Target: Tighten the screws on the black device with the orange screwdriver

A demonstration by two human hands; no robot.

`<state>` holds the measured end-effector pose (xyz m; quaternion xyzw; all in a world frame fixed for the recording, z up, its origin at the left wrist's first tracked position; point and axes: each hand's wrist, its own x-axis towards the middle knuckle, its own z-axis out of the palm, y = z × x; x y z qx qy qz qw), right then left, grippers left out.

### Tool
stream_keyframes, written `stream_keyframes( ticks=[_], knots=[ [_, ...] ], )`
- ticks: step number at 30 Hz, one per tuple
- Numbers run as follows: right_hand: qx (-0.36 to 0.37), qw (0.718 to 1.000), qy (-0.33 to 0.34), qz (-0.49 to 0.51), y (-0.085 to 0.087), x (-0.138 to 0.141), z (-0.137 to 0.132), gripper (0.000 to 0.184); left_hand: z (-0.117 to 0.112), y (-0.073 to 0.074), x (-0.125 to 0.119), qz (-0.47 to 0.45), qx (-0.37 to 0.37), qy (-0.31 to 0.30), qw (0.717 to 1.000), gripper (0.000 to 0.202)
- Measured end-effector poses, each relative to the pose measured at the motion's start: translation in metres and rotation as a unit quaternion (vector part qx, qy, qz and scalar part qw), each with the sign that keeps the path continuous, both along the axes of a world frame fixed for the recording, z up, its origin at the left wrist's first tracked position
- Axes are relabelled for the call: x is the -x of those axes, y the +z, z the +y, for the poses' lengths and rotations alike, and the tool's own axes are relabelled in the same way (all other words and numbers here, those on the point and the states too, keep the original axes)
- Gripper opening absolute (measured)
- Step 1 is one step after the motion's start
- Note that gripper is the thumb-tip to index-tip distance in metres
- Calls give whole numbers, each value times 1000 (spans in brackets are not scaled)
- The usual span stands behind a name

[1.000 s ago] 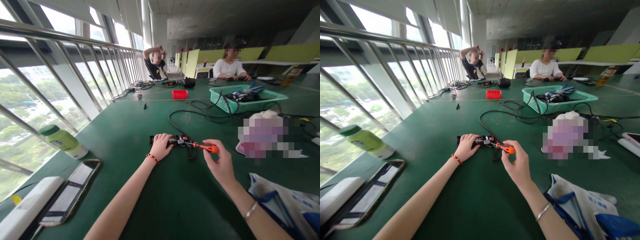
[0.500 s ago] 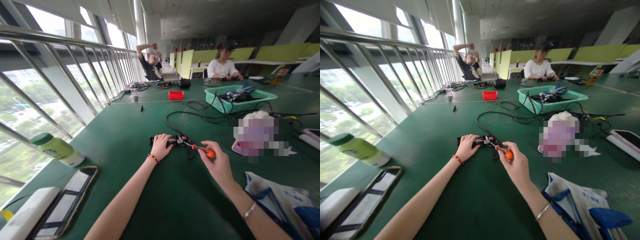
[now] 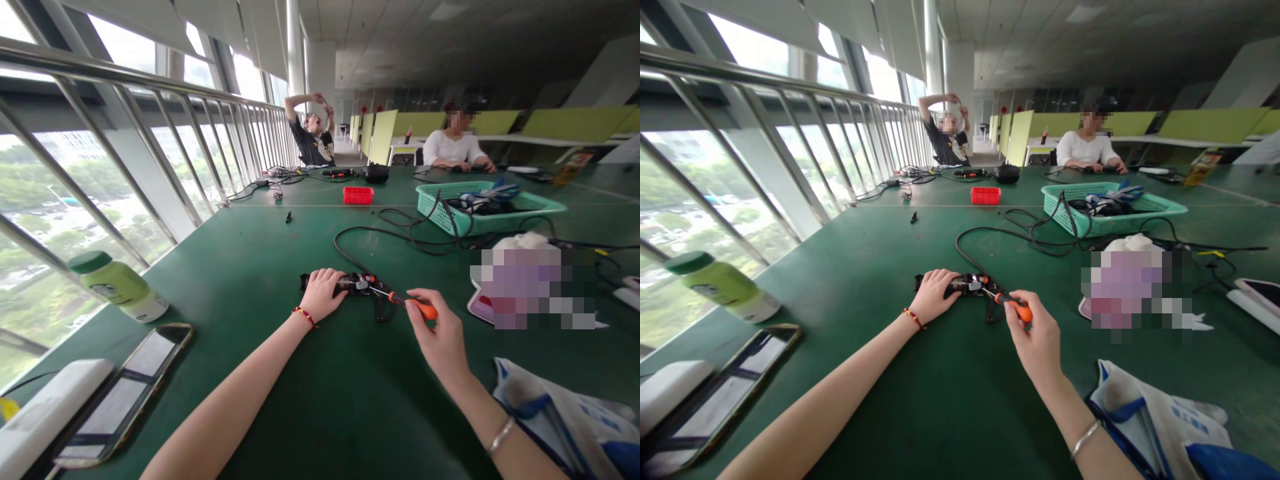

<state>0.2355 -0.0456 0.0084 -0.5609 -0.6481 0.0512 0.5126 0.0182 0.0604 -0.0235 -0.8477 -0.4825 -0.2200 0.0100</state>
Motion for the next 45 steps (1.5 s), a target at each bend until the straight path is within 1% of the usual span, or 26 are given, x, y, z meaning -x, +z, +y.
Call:
stream_keyframes(
  ticks=[7,13,18,21,27,29,36,41,45],
  knots=[
    [40,999,15,-4,-1,0,-2,26,2,0,0,-7,0,-19,1000,30],
    [4,1000,-12,23,-5,-2,4,25,3,2,1,-6,0,-18,1000,31],
    [-7,1000,5,29,-5,-1,4,21,4,2,1,-9,-3,-23,1000,29],
    [13,999,8,30,-4,0,2,21,5,2,1,-13,-4,-23,1000,28],
    [62,998,-17,28,-3,-4,1,31,6,0,1,-9,-5,-26,1000,29],
    [68,997,-20,27,-3,-6,3,32,6,0,1,-9,-3,-24,1000,30],
    [14,1000,2,8,-5,-9,5,29,5,2,-1,-8,4,-25,1000,29],
    [6,1000,1,10,-6,-11,5,30,5,3,-2,-7,10,-26,1000,29],
    [5,1000,16,25,-7,-11,5,30,5,2,-2,-4,6,-26,1000,29]
  ],
)
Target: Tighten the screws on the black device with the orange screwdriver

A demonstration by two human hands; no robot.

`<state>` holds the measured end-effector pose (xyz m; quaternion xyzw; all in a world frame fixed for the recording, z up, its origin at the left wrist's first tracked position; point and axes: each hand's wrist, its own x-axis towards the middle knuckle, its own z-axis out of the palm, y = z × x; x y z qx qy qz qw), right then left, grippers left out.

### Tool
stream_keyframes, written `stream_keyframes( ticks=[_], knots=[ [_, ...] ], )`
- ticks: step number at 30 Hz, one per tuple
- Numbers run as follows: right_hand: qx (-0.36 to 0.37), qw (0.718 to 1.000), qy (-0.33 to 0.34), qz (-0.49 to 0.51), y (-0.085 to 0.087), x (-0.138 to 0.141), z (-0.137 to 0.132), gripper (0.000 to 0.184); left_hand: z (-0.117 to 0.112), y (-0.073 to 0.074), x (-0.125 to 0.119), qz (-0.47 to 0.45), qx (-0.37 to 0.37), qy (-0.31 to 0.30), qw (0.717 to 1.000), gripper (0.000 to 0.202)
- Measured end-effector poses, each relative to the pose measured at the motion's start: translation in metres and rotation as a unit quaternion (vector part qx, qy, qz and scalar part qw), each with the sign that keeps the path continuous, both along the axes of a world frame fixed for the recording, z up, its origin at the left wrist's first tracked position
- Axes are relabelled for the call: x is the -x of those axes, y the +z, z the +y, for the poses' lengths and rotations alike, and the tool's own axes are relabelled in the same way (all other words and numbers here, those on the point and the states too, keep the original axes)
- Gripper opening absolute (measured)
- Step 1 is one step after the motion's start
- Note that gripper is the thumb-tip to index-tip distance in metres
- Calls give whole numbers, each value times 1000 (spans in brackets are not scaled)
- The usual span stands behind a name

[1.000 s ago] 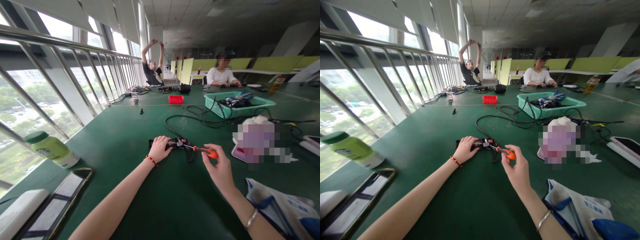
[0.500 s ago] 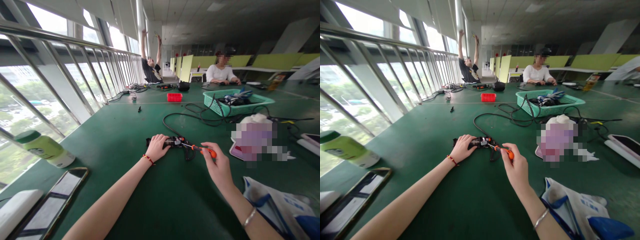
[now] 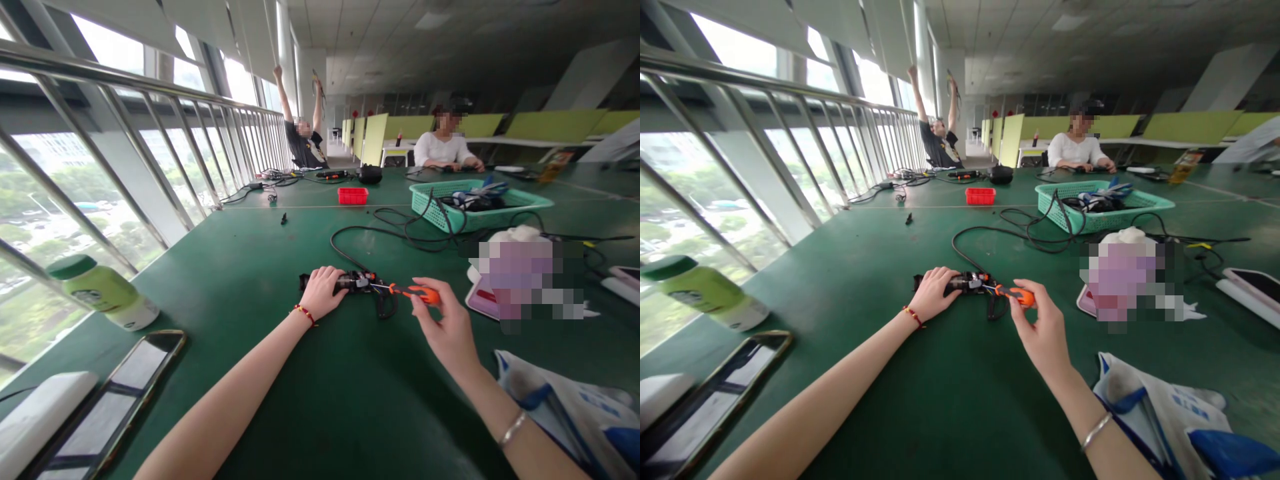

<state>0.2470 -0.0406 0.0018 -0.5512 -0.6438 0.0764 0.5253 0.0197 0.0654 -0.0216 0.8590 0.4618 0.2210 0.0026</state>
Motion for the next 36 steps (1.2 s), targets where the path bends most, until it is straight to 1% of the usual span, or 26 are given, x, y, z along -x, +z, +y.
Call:
stream_keyframes(
  ticks=[2,7,10,15,21,25,30,36],
  knots=[
    [15,1000,-1,0,0,0,-1,30,0,-1,0,0,1,1,1000,29],
    [49,998,-46,-5,4,1,-3,32,0,0,0,-4,3,3,1000,29],
    [53,998,-40,13,6,1,-2,31,-1,1,1,-9,6,-1,1000,29],
    [4,999,-49,23,3,-2,0,28,-2,1,2,-14,8,-2,1000,28],
    [25,999,-40,24,5,1,-4,28,-9,3,2,-11,16,7,1000,28],
    [11,999,-30,27,7,3,-7,25,-13,4,3,-13,15,8,1000,28],
    [7,999,-34,29,6,5,-8,29,-15,3,3,-9,10,3,1000,28],
    [32,997,-53,46,7,4,-6,30,-16,3,4,-6,14,-4,1000,28]
  ],
)
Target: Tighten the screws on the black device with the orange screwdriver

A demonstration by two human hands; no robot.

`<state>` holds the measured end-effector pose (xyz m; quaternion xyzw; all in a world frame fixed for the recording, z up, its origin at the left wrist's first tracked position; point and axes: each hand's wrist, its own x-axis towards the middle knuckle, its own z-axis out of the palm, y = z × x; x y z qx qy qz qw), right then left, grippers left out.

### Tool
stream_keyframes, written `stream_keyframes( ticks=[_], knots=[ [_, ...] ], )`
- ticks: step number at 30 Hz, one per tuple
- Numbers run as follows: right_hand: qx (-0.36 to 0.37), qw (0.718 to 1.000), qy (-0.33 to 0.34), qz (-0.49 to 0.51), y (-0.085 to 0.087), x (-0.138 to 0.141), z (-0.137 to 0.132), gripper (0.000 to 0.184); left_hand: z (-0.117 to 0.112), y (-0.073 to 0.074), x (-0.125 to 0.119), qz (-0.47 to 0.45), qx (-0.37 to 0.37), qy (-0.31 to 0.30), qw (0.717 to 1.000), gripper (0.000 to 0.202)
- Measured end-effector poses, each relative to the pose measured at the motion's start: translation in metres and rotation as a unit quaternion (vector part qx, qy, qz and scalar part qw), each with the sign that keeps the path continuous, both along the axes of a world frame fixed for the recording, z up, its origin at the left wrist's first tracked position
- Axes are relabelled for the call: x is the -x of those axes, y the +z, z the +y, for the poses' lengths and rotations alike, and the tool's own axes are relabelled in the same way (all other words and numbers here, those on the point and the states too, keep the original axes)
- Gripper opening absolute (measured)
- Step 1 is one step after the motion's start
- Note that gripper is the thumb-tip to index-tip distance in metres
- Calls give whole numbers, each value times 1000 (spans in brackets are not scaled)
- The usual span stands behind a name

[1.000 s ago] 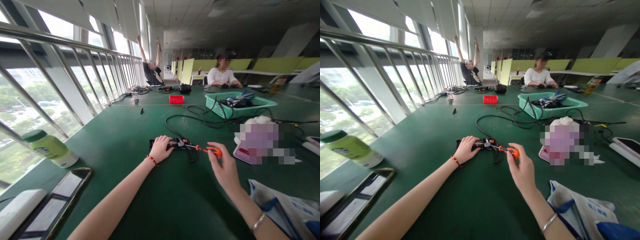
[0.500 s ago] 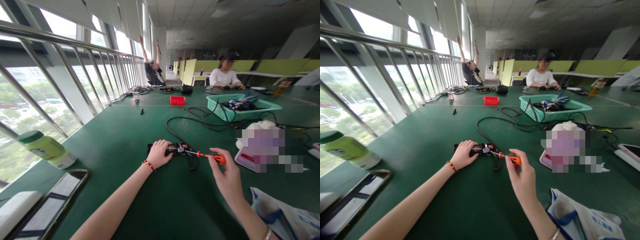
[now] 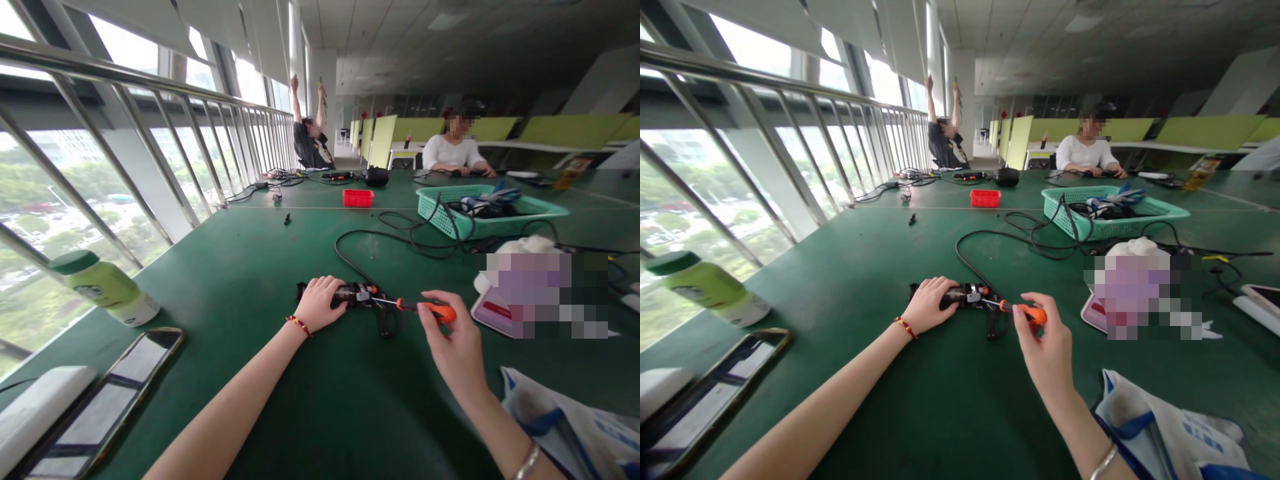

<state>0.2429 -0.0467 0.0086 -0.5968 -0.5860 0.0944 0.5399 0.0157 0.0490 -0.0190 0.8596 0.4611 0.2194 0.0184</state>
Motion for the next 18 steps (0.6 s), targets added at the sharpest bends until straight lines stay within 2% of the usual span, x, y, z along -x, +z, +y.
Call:
stream_keyframes(
  ticks=[7,13,18],
  knots=[
    [5,1000,13,27,-2,-3,0,28,2,-3,0,8,-13,-3,1000,29],
    [-10,1000,22,16,-4,0,-3,24,-9,-4,8,20,-13,-2,1000,32],
    [-8,997,68,31,-5,4,-6,26,-16,-3,13,30,-15,0,999,34]
  ],
)
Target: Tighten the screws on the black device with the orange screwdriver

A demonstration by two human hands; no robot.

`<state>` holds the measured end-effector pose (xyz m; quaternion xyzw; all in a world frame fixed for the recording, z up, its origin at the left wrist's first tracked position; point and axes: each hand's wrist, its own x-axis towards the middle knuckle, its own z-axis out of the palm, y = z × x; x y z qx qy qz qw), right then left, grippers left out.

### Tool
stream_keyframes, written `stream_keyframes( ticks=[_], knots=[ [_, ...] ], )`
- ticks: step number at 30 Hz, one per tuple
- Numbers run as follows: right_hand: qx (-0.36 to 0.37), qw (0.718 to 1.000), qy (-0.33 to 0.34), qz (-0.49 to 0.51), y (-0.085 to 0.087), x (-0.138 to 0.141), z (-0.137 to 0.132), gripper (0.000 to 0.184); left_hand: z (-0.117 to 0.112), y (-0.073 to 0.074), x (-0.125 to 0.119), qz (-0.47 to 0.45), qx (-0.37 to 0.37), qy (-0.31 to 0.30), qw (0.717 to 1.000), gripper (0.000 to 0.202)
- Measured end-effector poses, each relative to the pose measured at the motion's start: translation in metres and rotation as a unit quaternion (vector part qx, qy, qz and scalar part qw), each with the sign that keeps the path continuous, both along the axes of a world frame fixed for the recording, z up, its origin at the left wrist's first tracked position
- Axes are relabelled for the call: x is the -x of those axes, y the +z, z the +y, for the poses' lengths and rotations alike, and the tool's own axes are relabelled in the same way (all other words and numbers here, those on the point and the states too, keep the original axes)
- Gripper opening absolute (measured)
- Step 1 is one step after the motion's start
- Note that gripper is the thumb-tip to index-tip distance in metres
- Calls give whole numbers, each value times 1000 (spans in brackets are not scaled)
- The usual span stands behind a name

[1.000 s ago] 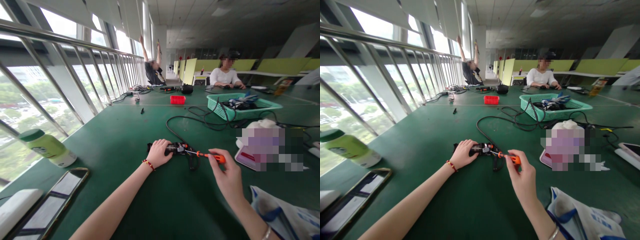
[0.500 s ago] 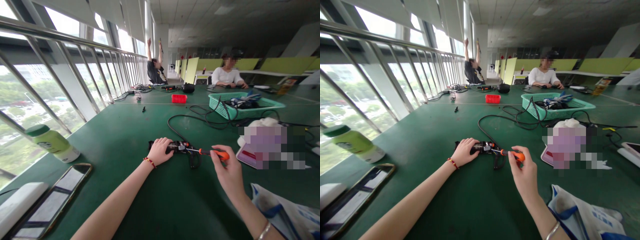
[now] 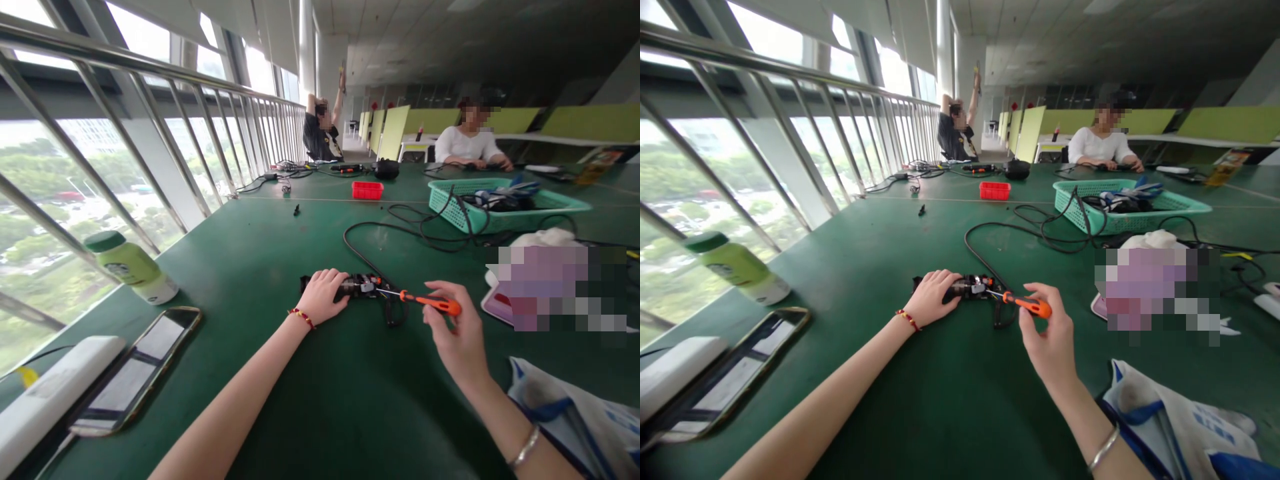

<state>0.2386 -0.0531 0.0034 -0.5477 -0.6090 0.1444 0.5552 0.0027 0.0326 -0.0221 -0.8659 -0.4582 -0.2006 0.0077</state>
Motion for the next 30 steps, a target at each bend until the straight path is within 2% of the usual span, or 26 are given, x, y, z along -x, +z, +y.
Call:
stream_keyframes(
  ticks=[6,12,18,20,24,30],
  knots=[
    [50,999,-2,-3,4,0,-2,25,1,1,-2,-8,4,-1,1000,33],
    [-50,998,-26,5,1,6,2,29,1,1,-2,-6,-3,-3,1000,34],
    [64,997,-16,43,1,6,-1,29,1,3,-2,-6,0,0,1000,34],
    [59,997,-16,49,0,5,0,29,1,3,-2,-9,-1,0,1000,35],
    [3,998,-10,70,-2,4,2,32,1,2,-2,-10,-1,1,1000,34],
    [69,996,-6,55,0,5,-1,31,2,1,-1,-9,-1,-2,1000,35]
  ],
)
